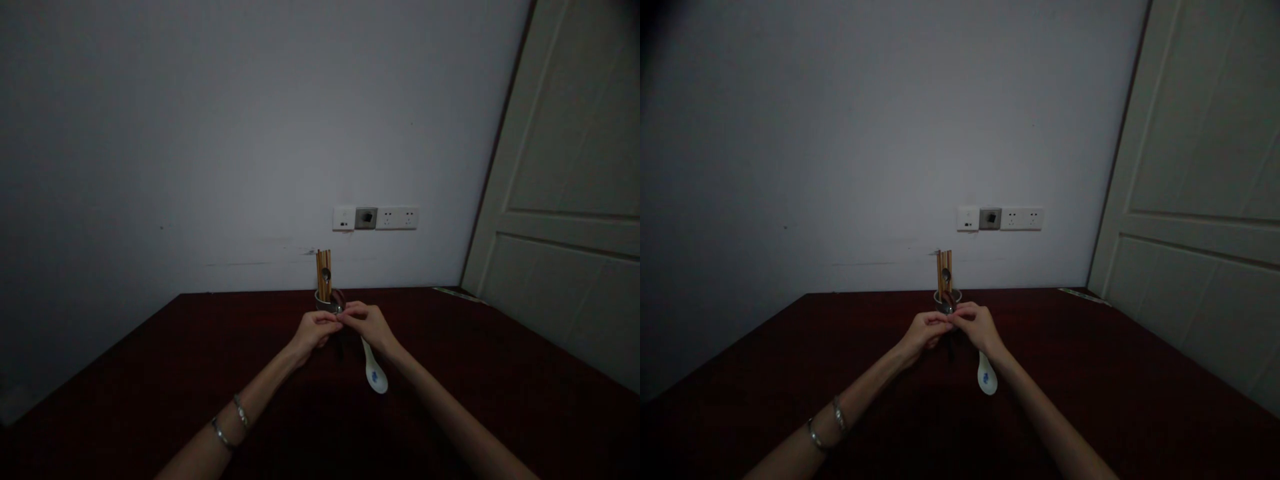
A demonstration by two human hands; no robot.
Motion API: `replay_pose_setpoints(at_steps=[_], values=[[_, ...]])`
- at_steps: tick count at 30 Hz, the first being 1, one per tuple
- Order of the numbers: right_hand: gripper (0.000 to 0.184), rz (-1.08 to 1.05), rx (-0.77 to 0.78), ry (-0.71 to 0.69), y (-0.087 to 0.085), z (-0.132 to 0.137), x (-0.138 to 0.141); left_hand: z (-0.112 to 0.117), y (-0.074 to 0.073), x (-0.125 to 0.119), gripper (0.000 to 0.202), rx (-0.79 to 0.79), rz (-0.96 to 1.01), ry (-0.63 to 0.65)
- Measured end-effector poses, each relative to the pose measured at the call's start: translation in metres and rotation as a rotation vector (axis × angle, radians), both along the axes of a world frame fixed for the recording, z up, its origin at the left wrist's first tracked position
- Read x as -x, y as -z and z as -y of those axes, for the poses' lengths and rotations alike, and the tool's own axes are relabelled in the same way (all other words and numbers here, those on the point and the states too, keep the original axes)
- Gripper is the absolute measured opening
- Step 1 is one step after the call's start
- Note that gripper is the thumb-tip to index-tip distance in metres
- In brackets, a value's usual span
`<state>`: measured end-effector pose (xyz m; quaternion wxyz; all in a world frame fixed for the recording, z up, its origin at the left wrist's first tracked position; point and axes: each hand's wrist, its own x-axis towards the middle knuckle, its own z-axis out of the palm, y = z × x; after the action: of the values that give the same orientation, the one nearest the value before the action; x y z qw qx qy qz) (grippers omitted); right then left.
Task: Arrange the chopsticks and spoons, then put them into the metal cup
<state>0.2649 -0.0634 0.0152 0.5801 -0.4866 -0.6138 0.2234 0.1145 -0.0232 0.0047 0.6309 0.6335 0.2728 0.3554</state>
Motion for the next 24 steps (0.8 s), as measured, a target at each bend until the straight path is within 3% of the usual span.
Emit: replay_pose_setpoints(at_steps=[7, 13, 19, 24], values=[[0.026, -0.048, 0.023, 0.072, 0.000, -0.002, -0.008, -0.021, 0.008, 0.015, 0.038, 0.008, -0.010, 0.117], [0.032, -0.206, 0.030, 0.167, -0.025, -0.033, -0.024, -0.060, 0.026, 0.037, 0.036, -0.047, -0.100, -0.125], [0.034, -0.294, -0.056, 0.247, -0.062, -0.078, -0.034, -0.077, 0.044, 0.050, 0.039, -0.058, -0.137, -0.206], [0.034, -0.247, -0.047, 0.346, -0.055, -0.103, -0.033, -0.080, 0.056, 0.054, 0.039, -0.070, -0.237, -0.234]])
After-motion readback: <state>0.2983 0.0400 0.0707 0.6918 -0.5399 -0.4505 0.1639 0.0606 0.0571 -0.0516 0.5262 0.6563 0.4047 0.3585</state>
